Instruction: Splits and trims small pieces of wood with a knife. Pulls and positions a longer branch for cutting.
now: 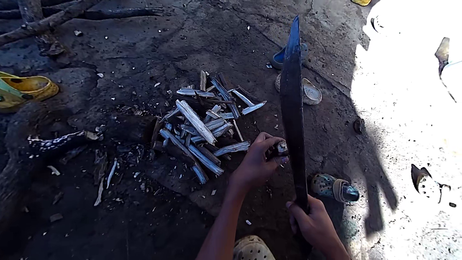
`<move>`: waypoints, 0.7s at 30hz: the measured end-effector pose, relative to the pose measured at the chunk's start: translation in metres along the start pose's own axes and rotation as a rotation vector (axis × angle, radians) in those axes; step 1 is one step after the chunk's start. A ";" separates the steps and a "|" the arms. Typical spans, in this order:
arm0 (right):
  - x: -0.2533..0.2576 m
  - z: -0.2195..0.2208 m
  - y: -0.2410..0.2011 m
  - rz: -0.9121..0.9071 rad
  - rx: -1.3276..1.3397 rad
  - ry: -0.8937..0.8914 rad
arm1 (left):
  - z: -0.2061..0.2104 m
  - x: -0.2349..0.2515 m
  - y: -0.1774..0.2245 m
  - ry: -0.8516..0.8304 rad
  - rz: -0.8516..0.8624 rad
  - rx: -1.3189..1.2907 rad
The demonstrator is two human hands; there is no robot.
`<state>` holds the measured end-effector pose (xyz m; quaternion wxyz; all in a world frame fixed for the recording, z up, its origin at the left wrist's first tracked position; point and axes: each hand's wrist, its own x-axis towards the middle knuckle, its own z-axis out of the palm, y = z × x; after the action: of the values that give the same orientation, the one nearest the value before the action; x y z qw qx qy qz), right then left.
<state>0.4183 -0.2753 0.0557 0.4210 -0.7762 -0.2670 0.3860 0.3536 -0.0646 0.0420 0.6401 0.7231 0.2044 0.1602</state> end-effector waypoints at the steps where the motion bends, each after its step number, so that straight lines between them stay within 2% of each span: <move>1: 0.001 0.000 0.001 0.009 -0.004 -0.002 | 0.000 0.000 0.000 0.004 -0.005 0.003; 9: 0.002 0.005 0.004 0.003 -0.004 0.015 | 0.000 -0.002 -0.003 0.024 0.013 0.016; 13: 0.005 0.004 0.005 -0.001 -0.027 0.008 | 0.010 -0.004 -0.019 0.016 -0.003 0.103; 18: 0.006 0.010 0.010 -0.036 -0.093 0.054 | 0.040 -0.010 -0.030 0.259 0.049 0.201; 21: 0.004 0.014 0.012 -0.087 -0.073 0.100 | 0.047 -0.011 -0.023 0.336 0.094 0.269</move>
<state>0.4103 -0.2719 0.0393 0.4217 -0.7969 -0.2932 0.3182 0.3655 -0.1081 0.0135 0.4866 0.7739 0.2936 0.2793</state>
